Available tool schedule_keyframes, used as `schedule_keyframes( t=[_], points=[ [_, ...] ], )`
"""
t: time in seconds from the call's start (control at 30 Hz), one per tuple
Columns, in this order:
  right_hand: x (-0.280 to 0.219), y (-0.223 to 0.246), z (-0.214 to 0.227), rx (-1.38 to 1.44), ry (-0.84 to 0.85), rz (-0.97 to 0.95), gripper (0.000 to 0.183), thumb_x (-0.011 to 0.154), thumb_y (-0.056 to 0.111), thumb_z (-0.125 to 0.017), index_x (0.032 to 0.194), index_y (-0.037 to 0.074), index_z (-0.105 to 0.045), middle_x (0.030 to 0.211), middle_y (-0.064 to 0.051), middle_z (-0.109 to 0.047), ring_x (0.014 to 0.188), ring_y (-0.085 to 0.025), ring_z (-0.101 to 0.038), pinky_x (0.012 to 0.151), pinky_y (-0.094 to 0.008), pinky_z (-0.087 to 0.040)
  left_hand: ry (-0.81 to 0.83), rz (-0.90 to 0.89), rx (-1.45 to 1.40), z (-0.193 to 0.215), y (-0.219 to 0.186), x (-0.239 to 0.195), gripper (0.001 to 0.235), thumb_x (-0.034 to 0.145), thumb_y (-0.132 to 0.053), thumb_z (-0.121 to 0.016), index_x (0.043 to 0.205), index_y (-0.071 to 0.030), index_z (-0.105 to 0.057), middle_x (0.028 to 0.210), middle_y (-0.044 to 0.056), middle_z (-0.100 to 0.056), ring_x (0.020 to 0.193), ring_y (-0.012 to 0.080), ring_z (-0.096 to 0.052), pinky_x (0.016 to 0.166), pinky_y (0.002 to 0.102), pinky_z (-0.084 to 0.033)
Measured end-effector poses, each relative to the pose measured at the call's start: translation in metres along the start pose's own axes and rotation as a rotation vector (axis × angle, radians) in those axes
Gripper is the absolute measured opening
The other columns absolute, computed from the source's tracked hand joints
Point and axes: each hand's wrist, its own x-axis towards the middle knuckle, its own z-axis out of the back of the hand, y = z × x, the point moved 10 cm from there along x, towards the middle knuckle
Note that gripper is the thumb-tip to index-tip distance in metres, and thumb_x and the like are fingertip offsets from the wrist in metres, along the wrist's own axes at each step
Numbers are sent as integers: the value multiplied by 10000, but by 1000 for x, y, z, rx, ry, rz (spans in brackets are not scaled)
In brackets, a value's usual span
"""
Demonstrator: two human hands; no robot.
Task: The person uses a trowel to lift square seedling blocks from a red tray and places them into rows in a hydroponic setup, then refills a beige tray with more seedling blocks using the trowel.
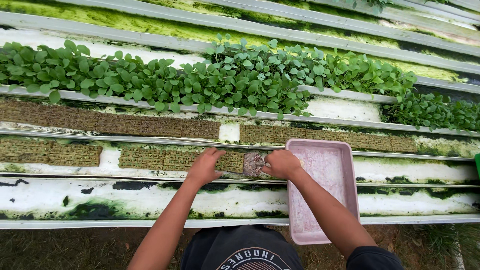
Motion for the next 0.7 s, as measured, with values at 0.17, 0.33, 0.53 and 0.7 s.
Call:
schedule_keyframes(
  t=[0.17,0.33,0.53,0.7],
  points=[
    [12,-2,-19,19,-2,18,509,998,618,-602,1034,197,-887,928,-253,-842,976,-530,-838,897,-659,-671,107,-176,77,-14,-43,25,898,942,-193,-974,1710,-103,-516,1628,180,-568,1633,440,-495,1397,659,-482],
    [16,-7,-25,29,3,-2,507,991,631,-620,1040,207,-893,927,-243,-845,972,-527,-839,893,-644,-680,159,-217,259,-58,-37,59,971,887,-399,-1012,1707,-225,-523,1551,108,-610,1534,335,-587,1370,588,-511],
    [13,-9,-18,28,9,-16,501,979,636,-638,1050,218,-905,939,-239,-850,980,-514,-843,897,-644,-676,163,-233,271,-57,-36,59,854,957,-395,-956,1687,-242,-541,1517,121,-620,1498,350,-607,1329,594,-546],
    [-2,-12,10,-61,14,-53,482,962,565,-667,1007,151,-910,934,-222,-864,972,-471,-863,872,-614,-699,113,-238,274,-58,-23,62,784,947,-422,-929,1618,-236,-570,1453,93,-633,1436,313,-642,1247,528,-602]
  ],
)
